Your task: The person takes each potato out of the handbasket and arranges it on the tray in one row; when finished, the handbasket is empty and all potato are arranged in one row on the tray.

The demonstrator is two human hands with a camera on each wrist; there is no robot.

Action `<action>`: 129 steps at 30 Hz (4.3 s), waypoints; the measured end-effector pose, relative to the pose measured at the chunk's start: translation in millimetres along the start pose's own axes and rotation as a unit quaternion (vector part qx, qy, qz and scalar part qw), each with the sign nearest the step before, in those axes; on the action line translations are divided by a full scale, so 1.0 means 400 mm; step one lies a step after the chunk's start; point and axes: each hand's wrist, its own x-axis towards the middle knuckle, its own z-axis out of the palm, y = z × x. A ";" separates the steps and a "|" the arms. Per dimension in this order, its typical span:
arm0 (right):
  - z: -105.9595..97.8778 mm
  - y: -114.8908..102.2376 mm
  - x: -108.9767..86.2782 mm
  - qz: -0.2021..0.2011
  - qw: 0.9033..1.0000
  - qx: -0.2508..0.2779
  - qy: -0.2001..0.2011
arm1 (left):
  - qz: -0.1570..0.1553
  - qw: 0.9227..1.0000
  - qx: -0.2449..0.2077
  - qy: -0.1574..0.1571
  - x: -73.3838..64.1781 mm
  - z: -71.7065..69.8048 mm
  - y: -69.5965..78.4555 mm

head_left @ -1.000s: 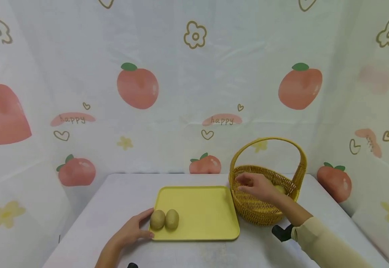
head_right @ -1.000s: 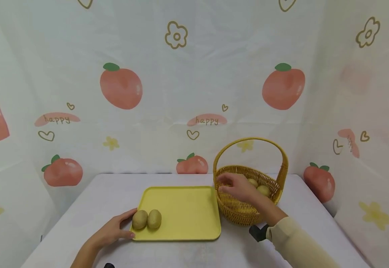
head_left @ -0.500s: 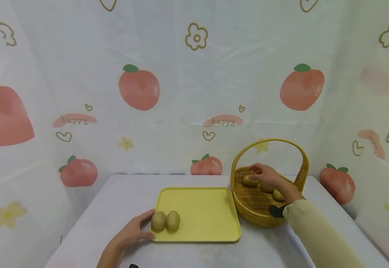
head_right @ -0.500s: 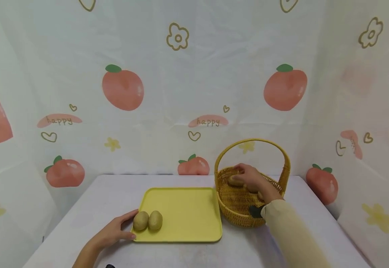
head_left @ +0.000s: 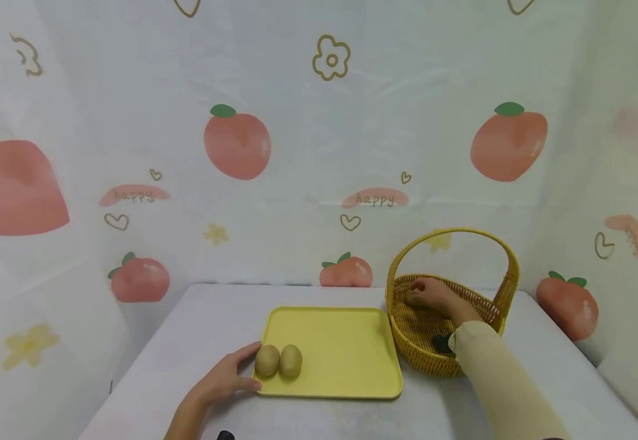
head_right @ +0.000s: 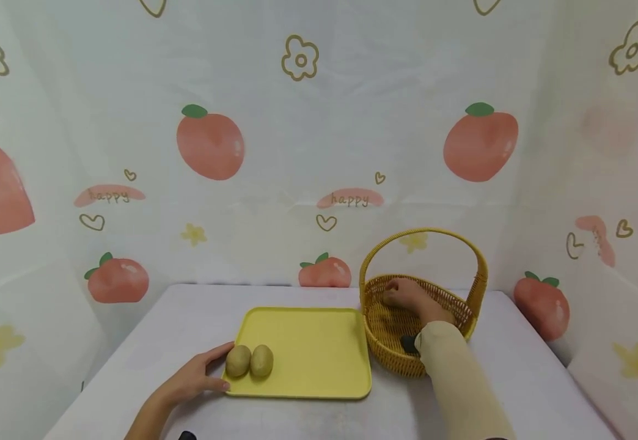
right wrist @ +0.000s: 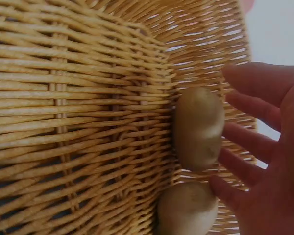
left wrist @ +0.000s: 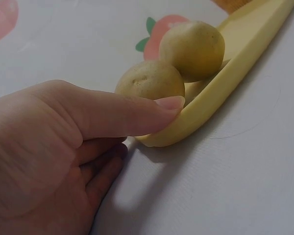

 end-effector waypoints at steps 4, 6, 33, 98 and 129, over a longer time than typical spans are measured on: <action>0.010 0.007 0.009 -0.009 0.998 -0.058 -0.002 | -0.006 1.000 -0.001 0.002 0.001 0.001 0.002; 0.012 0.011 0.013 -0.009 0.996 -0.085 0.003 | -0.007 1.000 0.002 0.003 0.002 0.002 0.002; 0.042 0.000 0.031 -0.002 0.994 -0.057 -0.089 | -0.003 1.000 -0.010 -0.001 0.001 0.001 0.001; 0.304 -0.270 -0.130 -0.193 0.980 0.051 -0.014 | -0.007 1.000 -0.003 0.003 0.003 0.001 -0.002; 0.461 -0.371 -0.106 -0.138 0.990 0.013 -0.023 | 0.004 1.000 -0.005 -0.001 -0.001 -0.001 0.000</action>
